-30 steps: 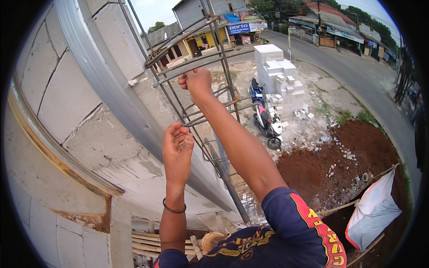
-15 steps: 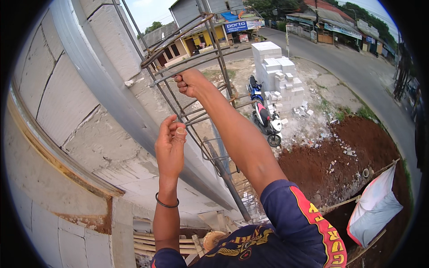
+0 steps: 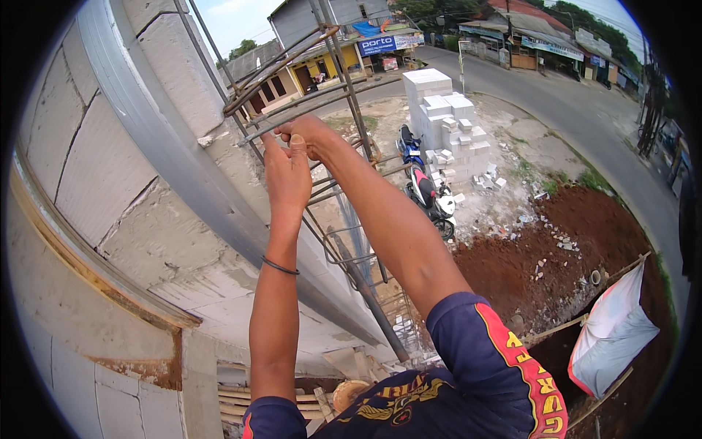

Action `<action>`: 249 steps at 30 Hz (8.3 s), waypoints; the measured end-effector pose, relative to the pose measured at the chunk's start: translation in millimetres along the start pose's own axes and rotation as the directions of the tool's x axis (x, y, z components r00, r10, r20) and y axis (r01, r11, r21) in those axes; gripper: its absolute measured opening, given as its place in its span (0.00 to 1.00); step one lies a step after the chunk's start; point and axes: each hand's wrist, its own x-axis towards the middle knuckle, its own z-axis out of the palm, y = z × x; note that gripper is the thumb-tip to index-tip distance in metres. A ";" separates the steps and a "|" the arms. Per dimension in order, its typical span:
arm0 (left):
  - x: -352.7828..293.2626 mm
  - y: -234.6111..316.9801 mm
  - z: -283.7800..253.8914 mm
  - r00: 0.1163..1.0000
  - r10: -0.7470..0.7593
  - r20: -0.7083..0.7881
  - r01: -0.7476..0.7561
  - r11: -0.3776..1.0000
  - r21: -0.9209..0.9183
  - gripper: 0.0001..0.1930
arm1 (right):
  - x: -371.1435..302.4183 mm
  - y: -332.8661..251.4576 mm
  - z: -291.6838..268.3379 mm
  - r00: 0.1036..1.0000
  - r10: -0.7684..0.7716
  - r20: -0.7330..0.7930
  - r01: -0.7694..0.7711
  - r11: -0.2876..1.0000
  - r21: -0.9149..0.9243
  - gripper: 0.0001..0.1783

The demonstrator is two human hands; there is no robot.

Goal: The person assembles a metal scaffolding frame on a construction site. They lift and position metal bars, then secure them using a hammer and wire ties. The person repeatedly hammers and ties the bars to stabilize the structure.

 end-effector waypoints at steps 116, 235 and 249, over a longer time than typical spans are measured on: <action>-47.1 23.1 -2.3 0.974 0.028 -0.224 -0.067 0.983 -0.169 0.33 | -188.4 -0.3 -11.6 0.987 -0.068 0.147 0.125 0.895 -0.428 0.13; -16.0 7.1 10.9 0.887 -0.425 0.179 0.443 0.674 -0.592 0.17 | -229.3 52.6 8.5 0.920 -0.284 -0.269 0.245 0.955 -0.169 0.22; -15.0 -6.8 3.6 0.937 -0.210 0.279 0.349 0.515 -0.783 0.15 | -212.2 48.5 26.6 0.775 -0.631 -0.041 0.236 0.348 -0.907 0.17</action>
